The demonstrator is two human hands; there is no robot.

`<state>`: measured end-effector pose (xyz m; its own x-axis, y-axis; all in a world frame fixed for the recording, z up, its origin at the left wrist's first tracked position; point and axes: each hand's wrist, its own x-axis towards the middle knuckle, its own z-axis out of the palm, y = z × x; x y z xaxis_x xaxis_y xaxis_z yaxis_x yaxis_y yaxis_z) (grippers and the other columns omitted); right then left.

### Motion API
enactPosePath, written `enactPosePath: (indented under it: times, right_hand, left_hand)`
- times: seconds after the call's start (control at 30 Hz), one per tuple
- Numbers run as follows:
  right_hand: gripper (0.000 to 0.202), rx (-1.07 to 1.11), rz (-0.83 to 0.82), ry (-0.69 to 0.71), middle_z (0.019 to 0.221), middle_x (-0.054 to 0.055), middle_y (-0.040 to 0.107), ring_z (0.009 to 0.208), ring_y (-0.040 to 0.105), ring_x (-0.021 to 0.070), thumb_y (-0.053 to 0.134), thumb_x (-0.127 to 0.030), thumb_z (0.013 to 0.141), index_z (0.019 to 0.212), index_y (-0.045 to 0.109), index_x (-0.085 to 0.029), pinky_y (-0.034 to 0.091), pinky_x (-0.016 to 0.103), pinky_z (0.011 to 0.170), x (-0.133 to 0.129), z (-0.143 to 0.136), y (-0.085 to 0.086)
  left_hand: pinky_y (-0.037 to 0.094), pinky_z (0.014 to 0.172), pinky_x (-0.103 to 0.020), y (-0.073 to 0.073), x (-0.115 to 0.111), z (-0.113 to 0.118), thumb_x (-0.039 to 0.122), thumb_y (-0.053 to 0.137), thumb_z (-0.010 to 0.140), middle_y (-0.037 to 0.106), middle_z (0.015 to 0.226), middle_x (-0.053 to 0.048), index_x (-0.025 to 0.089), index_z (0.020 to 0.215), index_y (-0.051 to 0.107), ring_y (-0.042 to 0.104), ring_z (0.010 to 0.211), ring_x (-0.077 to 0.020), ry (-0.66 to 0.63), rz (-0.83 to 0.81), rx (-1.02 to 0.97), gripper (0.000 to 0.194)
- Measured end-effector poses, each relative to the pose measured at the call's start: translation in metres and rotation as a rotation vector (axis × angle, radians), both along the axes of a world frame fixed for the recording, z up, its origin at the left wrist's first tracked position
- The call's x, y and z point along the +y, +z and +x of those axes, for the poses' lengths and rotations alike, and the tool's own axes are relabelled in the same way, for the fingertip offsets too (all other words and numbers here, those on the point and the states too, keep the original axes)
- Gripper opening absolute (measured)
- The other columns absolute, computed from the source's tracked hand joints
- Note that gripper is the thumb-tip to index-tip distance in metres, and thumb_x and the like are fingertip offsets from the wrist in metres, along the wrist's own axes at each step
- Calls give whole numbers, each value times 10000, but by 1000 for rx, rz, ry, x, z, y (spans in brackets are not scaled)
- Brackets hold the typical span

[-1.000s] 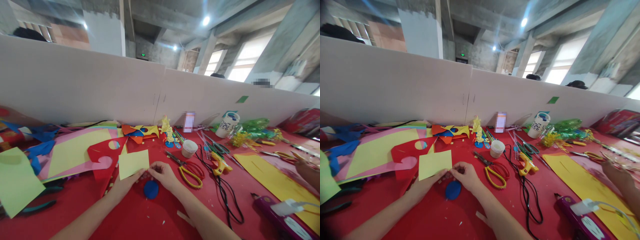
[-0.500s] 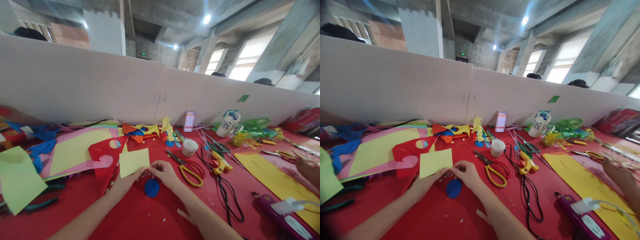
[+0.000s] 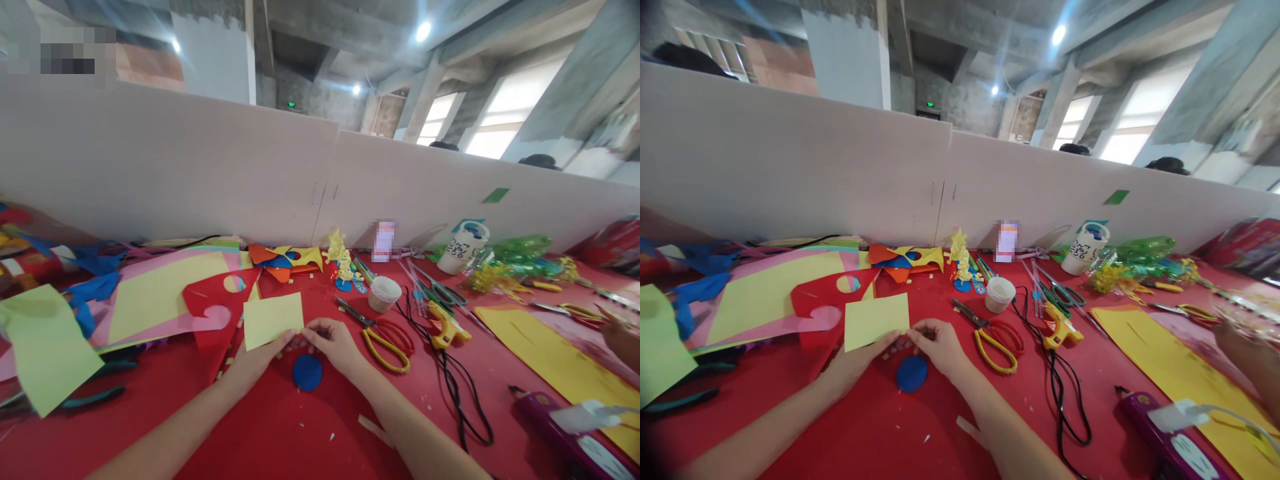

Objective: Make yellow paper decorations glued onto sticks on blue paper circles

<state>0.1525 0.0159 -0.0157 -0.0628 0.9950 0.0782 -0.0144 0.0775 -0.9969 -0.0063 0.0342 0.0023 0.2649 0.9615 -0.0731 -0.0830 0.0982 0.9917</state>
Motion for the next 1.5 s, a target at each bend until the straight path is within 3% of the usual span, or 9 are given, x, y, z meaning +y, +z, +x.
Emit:
enactPosePath:
  times: [0.23, 0.47, 0.67, 0.9, 1.17, 1.5]
  right_hand:
    - [332, 5, 1, -20, 549, -10, 605, 451, 516, 100, 662, -495, 646, 653, 577, -174, 406, 226, 483, 0, 0, 1]
    - [354, -2, 13, -23, 514, -17, 575, 443, 498, 99, 659, -507, 647, 617, 540, -175, 400, 225, 476, -1, -1, 2]
    - [384, 32, 10, -26, 556, -3, 604, 438, 503, 92, 561, -552, 726, 696, 567, -169, 388, 211, 447, -1, 1, 1]
    - [315, 57, 3, 13, 570, -7, 618, 464, 521, 99, 672, -477, 647, 706, 592, -178, 419, 229, 491, -1, 1, 1]
    - [315, 46, 10, -27, 553, -13, 608, 446, 517, 93, 667, -472, 647, 684, 577, -172, 411, 222, 475, 0, 0, 1]
    - [337, 40, -1, -43, 535, -17, 606, 434, 519, 93, 685, -485, 619, 655, 562, -173, 416, 220, 470, 1, 0, 1]
  left_hand:
    - [529, 676, -333, -8, 3, -2, 359, 685, 640, 712, 781, -69, 147, 750, 656, 649, 700, -216, -40, 18, -2, 241]
    - [508, 619, -296, -3, 1, -3, 342, 660, 673, 689, 705, -53, 144, 696, 641, 615, 617, -177, -92, 46, -8, 200]
    - [488, 564, -279, 2, 0, -3, 346, 655, 678, 673, 649, -50, 144, 695, 645, 599, 578, -172, -71, 38, 4, 202]
    - [491, 574, -288, -1, 1, -2, 358, 651, 672, 679, 660, -53, 149, 694, 653, 605, 592, -182, -92, 46, 13, 210]
    - [499, 587, -293, -2, 2, -3, 367, 652, 675, 700, 710, -69, 143, 752, 664, 627, 625, -193, -82, 37, 8, 237]
    - [500, 593, -298, -4, 2, -2, 366, 658, 656, 693, 717, -65, 147, 673, 632, 628, 622, -192, -61, 67, 12, 222]
